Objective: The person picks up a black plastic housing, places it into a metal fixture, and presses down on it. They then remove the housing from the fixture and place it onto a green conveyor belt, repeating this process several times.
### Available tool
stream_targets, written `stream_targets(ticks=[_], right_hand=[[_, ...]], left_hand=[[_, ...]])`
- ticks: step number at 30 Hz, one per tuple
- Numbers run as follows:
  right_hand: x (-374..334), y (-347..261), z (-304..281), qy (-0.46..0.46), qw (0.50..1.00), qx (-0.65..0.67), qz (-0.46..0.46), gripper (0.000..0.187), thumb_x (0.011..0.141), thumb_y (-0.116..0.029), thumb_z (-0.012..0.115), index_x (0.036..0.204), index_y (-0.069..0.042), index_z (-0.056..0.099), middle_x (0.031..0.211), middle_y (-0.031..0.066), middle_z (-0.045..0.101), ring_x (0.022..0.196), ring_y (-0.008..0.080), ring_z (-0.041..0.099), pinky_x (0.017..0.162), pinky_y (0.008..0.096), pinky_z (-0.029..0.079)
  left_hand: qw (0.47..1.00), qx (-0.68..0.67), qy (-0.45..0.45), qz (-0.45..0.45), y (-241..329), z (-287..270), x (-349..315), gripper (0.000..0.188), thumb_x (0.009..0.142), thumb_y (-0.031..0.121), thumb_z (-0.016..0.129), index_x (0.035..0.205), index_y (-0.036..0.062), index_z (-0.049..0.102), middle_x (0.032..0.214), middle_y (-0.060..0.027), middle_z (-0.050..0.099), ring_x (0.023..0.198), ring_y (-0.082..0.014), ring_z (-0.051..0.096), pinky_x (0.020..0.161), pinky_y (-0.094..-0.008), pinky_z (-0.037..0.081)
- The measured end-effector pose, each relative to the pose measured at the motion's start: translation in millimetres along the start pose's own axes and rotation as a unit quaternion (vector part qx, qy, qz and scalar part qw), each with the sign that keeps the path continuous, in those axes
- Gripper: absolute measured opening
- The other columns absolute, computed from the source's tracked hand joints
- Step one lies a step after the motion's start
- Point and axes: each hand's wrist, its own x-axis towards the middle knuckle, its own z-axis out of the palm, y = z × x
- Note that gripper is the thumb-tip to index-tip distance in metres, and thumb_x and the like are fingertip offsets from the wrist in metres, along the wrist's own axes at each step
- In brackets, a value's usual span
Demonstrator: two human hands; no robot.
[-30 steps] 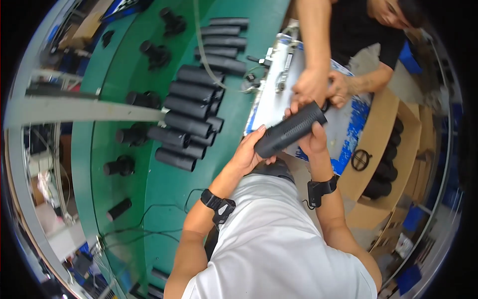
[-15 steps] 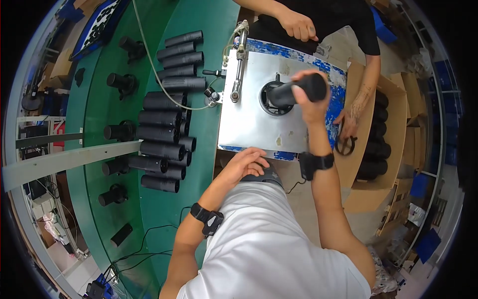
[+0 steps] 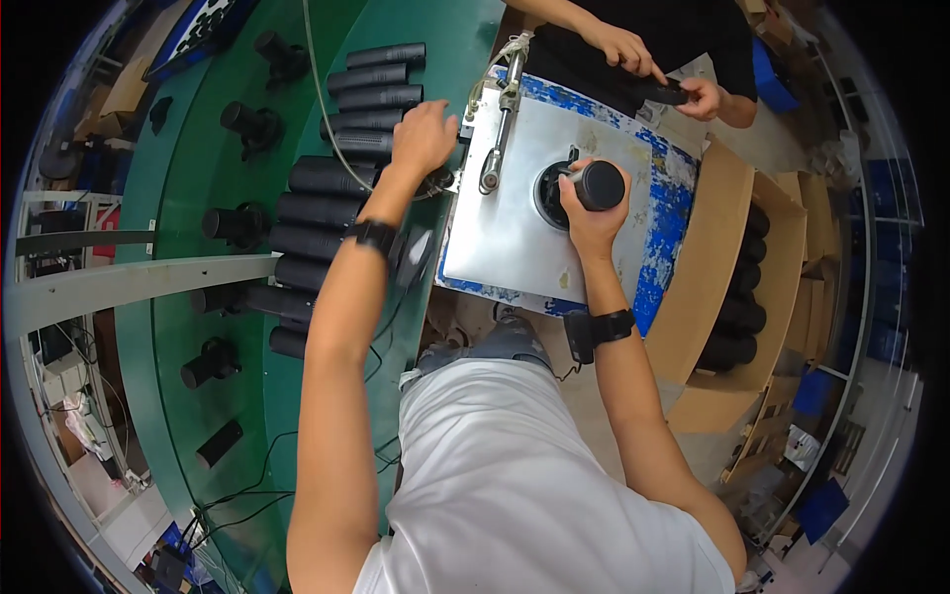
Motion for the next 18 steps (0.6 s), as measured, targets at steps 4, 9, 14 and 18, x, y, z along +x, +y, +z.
stream_targets(ticks=[4,9,14,18], right_hand=[[-1.4,4.7,-7.3,-0.012,1.0,0.017,-0.008,0.04,0.073,-0.001,0.076,0.104,-0.004,0.052,0.096,0.0074,0.064,0.089,0.0162,0.06,0.085,0.0294,0.047],[5.9,-13.2,-5.9,-0.051,0.998,0.022,0.011,0.036,0.075,-0.001,0.074,0.104,-0.004,0.053,0.094,0.0076,0.064,0.088,0.0168,0.061,0.085,0.0302,0.048],[62.9,-106.8,-18.0,0.001,0.981,0.17,-0.096,0.04,0.086,-0.029,0.068,0.106,0.002,0.053,0.094,0.01,0.061,0.088,0.0174,0.06,0.082,0.0328,0.05],[34.4,-187.6,39.7,-0.25,0.928,0.276,-0.024,0.056,0.077,-0.017,0.077,0.121,0.0,0.046,0.103,0.009,0.06,0.093,0.0156,0.058,0.087,0.0286,0.046]], left_hand=[[0.929,0.186,-0.295,-0.127,-4.2,16.2,6.9,0.051,0.095,0.04,0.039,0.103,-0.0023,0.066,0.108,-0.0235,0.064,0.105,-0.0412,0.058,0.094,-0.0472,0.043],[0.957,-0.048,-0.241,-0.155,-20.7,-12.9,-7.5,0.055,0.095,0.042,0.041,0.121,-0.0031,0.057,0.128,-0.0251,0.054,0.12,-0.0389,0.05,0.102,-0.0423,0.038],[0.986,-0.158,-0.009,-0.048,81.8,-131.9,-29.2,0.048,0.087,0.027,0.062,0.124,-0.0023,0.053,0.127,-0.0204,0.054,0.127,-0.0374,0.044,0.107,-0.0418,0.033],[0.996,-0.066,-0.009,0.06,148.4,-216.2,-91.0,0.07,0.07,0.026,0.077,0.128,0.0009,0.049,0.129,-0.0178,0.053,0.128,-0.0407,0.042,0.105,-0.0448,0.034]])
